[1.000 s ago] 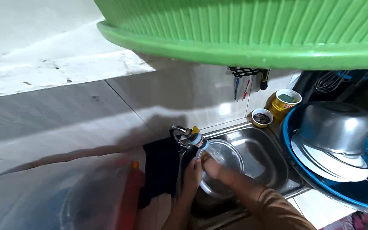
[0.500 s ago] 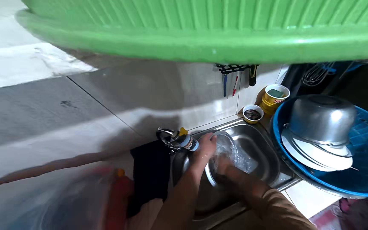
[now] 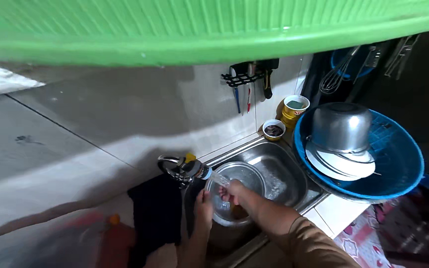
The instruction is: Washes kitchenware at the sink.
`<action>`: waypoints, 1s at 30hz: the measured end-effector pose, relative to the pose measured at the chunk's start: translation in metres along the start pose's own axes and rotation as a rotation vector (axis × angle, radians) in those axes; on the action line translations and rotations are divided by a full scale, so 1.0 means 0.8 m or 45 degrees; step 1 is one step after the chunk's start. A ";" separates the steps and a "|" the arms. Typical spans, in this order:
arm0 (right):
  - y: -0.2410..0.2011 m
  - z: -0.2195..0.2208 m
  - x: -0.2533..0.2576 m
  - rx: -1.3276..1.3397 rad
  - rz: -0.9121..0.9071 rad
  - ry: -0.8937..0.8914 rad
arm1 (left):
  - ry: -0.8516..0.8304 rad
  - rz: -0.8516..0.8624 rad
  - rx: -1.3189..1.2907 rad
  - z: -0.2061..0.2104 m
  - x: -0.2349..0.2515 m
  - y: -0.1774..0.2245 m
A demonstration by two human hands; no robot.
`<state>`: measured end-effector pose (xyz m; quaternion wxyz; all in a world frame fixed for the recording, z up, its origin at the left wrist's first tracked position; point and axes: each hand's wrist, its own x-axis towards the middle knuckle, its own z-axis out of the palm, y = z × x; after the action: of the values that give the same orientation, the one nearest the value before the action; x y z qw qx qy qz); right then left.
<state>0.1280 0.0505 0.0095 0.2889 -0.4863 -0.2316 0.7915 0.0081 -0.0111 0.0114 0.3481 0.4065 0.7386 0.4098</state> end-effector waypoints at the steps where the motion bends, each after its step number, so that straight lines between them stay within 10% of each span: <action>1: -0.004 0.004 -0.004 0.036 -0.001 0.016 | -0.029 -0.040 0.030 -0.005 -0.003 -0.002; 5: -0.028 0.014 -0.033 -0.198 -0.015 -0.025 | -0.148 -0.139 0.331 -0.020 -0.012 -0.006; 14: -0.075 0.006 -0.146 -2.214 -0.161 -0.189 | -0.772 0.026 1.416 -0.024 -0.047 0.041; 30: -0.238 -0.226 -0.292 -1.791 -1.083 0.901 | -1.038 0.569 0.104 0.188 -0.100 0.288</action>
<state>0.4199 0.0448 0.2053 0.2474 -0.6396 -0.7214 0.0961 0.2422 0.0433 0.1674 0.4968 0.6970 0.4513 0.2523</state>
